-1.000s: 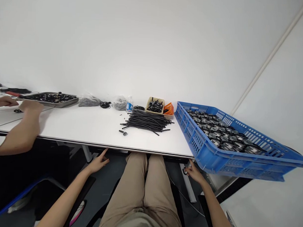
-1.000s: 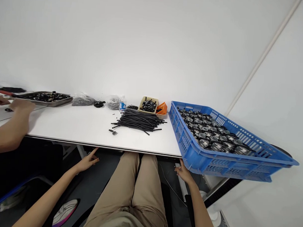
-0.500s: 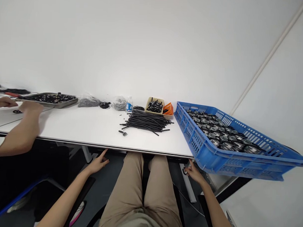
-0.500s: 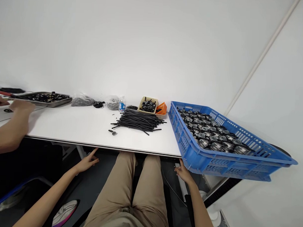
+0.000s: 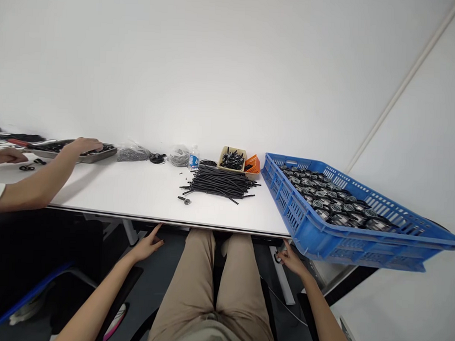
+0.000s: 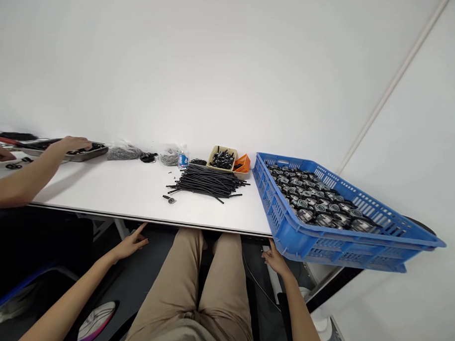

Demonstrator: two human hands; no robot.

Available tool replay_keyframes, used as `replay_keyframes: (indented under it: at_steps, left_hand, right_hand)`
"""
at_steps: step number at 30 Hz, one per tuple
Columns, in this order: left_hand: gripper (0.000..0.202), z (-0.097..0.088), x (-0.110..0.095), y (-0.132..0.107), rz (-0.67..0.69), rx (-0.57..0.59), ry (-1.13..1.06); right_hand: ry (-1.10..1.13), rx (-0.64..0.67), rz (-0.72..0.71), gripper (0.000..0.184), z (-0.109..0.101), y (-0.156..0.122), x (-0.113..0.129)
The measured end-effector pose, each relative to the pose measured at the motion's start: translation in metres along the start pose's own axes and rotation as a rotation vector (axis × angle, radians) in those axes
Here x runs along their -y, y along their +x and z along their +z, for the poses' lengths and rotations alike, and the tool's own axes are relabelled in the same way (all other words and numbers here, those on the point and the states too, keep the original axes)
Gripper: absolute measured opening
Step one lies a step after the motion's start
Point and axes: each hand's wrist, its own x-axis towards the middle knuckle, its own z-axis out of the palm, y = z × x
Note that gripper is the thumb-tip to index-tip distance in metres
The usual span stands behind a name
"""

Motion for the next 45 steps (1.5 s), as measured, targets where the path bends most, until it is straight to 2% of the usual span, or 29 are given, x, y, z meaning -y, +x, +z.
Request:
replay_keyframes:
  at_steps: [17, 31, 45]
  left_hand:
    - [0.094, 0.0, -0.003, -0.001, 0.006, 0.001, 0.012]
    - [0.095, -0.001, -0.005, -0.002, -0.01, 0.01, 0.017]
    - [0.094, 0.0, -0.004, -0.002, -0.004, -0.001, 0.01]
  right_hand:
    - [0.024, 0.013, 0.008, 0.087, 0.0, -0.003, 0.007]
    - [0.01, 0.017, -0.014, 0.089, 0.0, 0.001, -0.005]
    - [0.006, -0.001, 0.007, 0.086, 0.001, -0.002, 0.005]
